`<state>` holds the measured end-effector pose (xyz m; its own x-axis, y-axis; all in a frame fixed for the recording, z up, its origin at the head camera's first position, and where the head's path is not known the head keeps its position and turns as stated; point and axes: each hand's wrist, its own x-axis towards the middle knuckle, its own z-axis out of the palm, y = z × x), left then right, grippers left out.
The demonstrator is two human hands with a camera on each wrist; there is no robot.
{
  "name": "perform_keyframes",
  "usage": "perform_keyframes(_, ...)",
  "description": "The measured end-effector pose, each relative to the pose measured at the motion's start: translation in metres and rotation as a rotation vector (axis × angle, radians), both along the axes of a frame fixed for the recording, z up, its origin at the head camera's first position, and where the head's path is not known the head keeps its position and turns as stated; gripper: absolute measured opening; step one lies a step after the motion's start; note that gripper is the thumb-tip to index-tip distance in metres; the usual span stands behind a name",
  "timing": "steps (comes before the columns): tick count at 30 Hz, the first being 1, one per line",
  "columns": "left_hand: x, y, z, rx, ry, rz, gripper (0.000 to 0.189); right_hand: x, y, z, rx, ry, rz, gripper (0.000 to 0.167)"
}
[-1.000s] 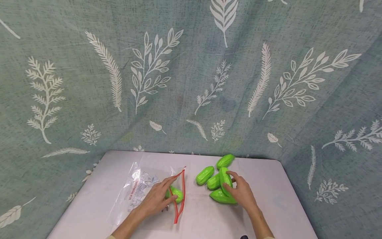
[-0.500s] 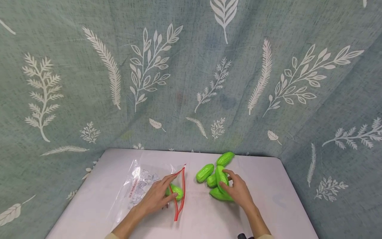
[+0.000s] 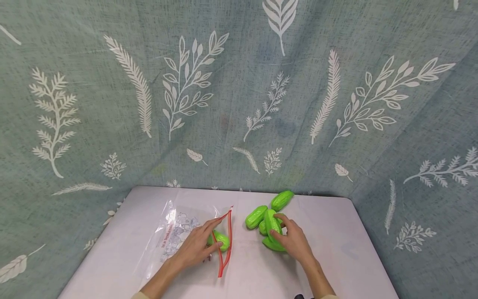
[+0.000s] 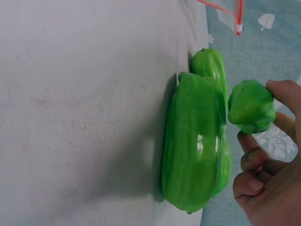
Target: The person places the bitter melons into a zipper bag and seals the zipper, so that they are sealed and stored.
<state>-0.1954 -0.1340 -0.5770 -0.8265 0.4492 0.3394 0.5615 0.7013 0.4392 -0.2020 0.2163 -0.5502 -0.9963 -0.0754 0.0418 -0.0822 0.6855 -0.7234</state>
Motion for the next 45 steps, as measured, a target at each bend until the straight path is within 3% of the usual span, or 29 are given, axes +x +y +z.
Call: perform_keyframes(45, 0.001, 0.0, 0.0, 0.003, 0.01, 0.015, 0.078, 0.009, -0.045, -0.011, -0.099, -0.004, 0.117, 0.055)
